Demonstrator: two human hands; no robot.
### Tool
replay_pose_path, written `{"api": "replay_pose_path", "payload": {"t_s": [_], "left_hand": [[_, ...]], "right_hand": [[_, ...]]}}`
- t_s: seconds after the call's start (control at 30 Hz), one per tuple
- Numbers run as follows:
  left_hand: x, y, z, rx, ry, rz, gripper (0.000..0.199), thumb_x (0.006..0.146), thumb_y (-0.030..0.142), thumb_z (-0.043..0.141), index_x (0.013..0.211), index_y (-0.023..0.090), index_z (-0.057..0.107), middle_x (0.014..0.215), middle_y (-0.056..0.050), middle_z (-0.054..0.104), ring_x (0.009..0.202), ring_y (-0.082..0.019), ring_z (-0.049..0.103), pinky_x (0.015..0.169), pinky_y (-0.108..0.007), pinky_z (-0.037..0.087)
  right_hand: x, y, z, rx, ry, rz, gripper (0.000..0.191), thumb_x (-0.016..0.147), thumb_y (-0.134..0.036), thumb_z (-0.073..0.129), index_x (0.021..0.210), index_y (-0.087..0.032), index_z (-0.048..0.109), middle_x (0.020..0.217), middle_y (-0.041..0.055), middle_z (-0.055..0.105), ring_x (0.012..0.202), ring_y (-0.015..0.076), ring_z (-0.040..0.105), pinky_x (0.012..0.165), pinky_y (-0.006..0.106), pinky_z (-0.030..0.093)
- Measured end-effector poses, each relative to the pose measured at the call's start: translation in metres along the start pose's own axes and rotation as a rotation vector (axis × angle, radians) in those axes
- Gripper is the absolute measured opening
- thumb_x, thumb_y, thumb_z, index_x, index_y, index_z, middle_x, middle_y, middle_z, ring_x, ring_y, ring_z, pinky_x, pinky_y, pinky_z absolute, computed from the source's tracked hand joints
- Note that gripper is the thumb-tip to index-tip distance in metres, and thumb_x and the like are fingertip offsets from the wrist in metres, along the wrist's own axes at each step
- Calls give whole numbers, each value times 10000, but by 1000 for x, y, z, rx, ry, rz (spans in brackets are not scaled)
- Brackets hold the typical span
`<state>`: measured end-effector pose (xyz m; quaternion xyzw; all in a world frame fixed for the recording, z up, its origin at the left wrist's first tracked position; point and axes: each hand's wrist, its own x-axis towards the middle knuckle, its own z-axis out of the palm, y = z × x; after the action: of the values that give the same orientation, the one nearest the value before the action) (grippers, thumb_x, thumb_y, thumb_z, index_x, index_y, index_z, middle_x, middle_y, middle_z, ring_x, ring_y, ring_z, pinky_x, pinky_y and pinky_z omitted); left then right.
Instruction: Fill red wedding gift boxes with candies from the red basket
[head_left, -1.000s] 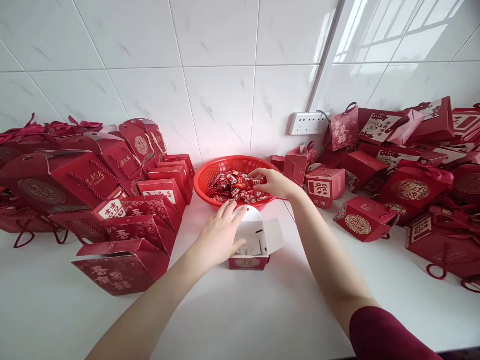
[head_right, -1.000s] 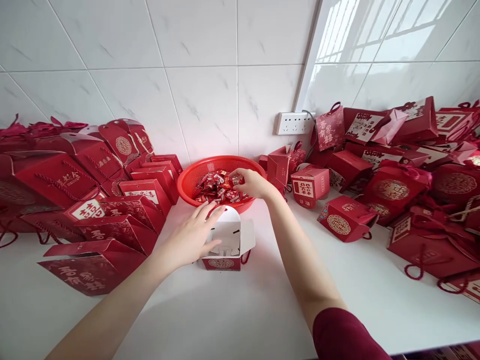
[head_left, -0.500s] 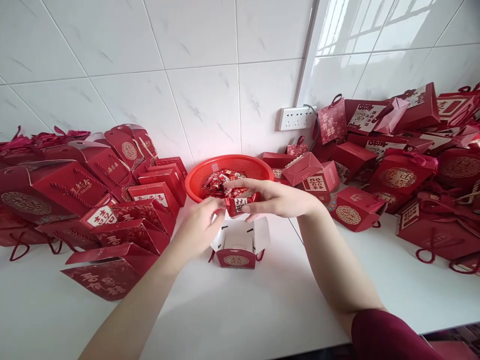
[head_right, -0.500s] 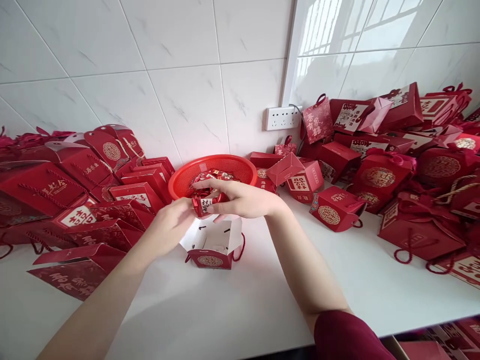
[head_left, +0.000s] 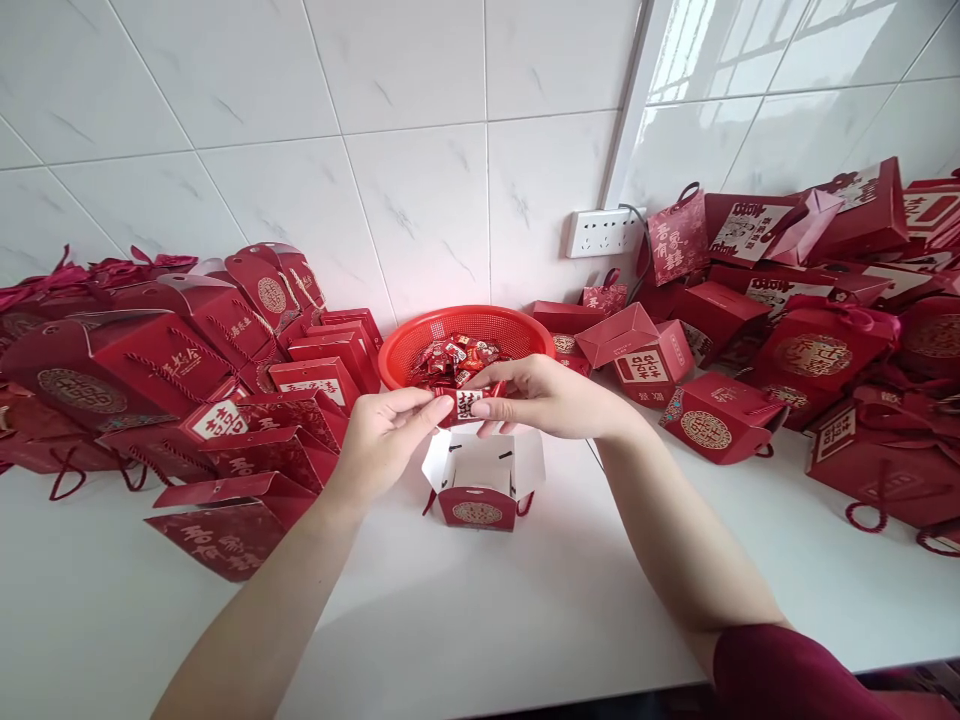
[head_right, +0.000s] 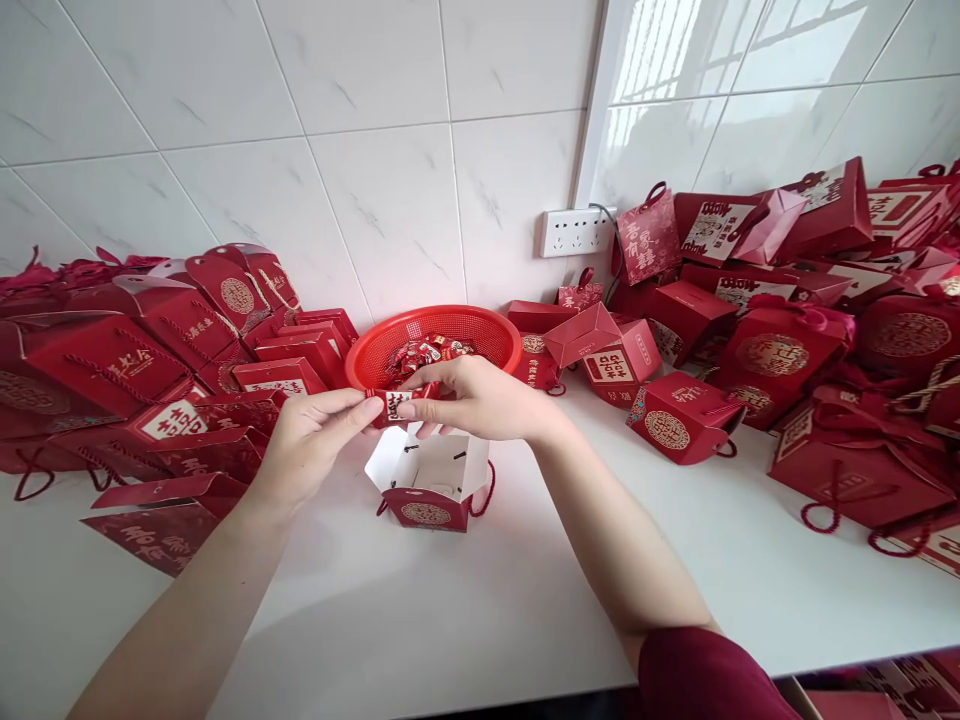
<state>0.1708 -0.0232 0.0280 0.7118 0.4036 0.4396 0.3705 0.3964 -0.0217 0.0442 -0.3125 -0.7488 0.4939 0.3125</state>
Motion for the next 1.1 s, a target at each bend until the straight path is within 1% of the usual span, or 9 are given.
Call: {"api": "replay_pose_path", "payload": {"t_s": [0.1,0.27,0.53,0.67,0.8,0.9,0.97,1.03,1.1], "left_hand": [[1,-2,-1,1,10,12,313,854,433,699,727,147,713,712,-15,646,708,-142,562,657,-250,458],[1,-6,-1,-72,-66,-18,292,872,420,679,765,151,709,768,-30,670,767,-173,596,731,-288,485],[2,-5,-3,150,-57,41,381,899,477,623,690,162,668,653,4,589,649,-142,536,610,-266,419],[5,-5,-6,323,-118,48,368,993,462,441,959,209,706,936,-24,704,879,-190,640,834,-322,488],[8,-16,-6,538,-135,34,266,950,347,516,1182,274,625,1232,-11,672,1062,-211,645,982,-380,481],[11,-27,-5,636,-266,135,413,939,298,530,1351,300,539,1450,-15,546,1308,-234,520,1114,-409,404],[12,-31,-6,671,-360,160,462,950,296,520,1410,319,483,1509,-10,489,1356,-233,480,1133,-420,389],[13,-31,-8,697,-445,169,473,952,293,524,1418,346,468,1567,10,416,1414,-234,421,1161,-433,360],[12,-30,-9,729,-533,175,500,939,302,555,1427,363,462,1630,36,297,1501,-234,279,1211,-446,283]], "right_hand": [[3,3,-4,25,-12,44,425,873,-520,694,1085,-154,730,1017,92,753,817,181,748,686,256,588],[6,8,-9,19,-45,79,408,886,-527,674,990,-139,743,967,86,750,728,158,739,618,228,558],[3,8,-12,-103,-32,39,396,889,-552,650,953,-169,729,928,56,734,742,173,726,584,239,533],[3,12,-14,-265,-108,57,360,914,-529,616,1001,-198,729,928,40,747,706,161,697,587,255,504],[6,18,-10,-477,-207,129,252,931,-406,597,1028,-222,740,962,30,746,817,181,668,677,281,481],[9,22,-9,-593,-64,129,240,946,-356,550,1023,-219,731,942,31,735,810,186,642,683,300,461],[12,27,-14,-649,82,119,255,955,-365,522,990,-221,729,908,31,728,809,188,632,686,305,451],[18,35,-25,-720,223,179,284,966,-388,492,966,-219,721,907,34,725,828,189,633,697,306,451],[28,46,-39,-799,293,287,299,972,-396,476,976,-213,713,928,40,727,844,190,641,709,304,458]]}}
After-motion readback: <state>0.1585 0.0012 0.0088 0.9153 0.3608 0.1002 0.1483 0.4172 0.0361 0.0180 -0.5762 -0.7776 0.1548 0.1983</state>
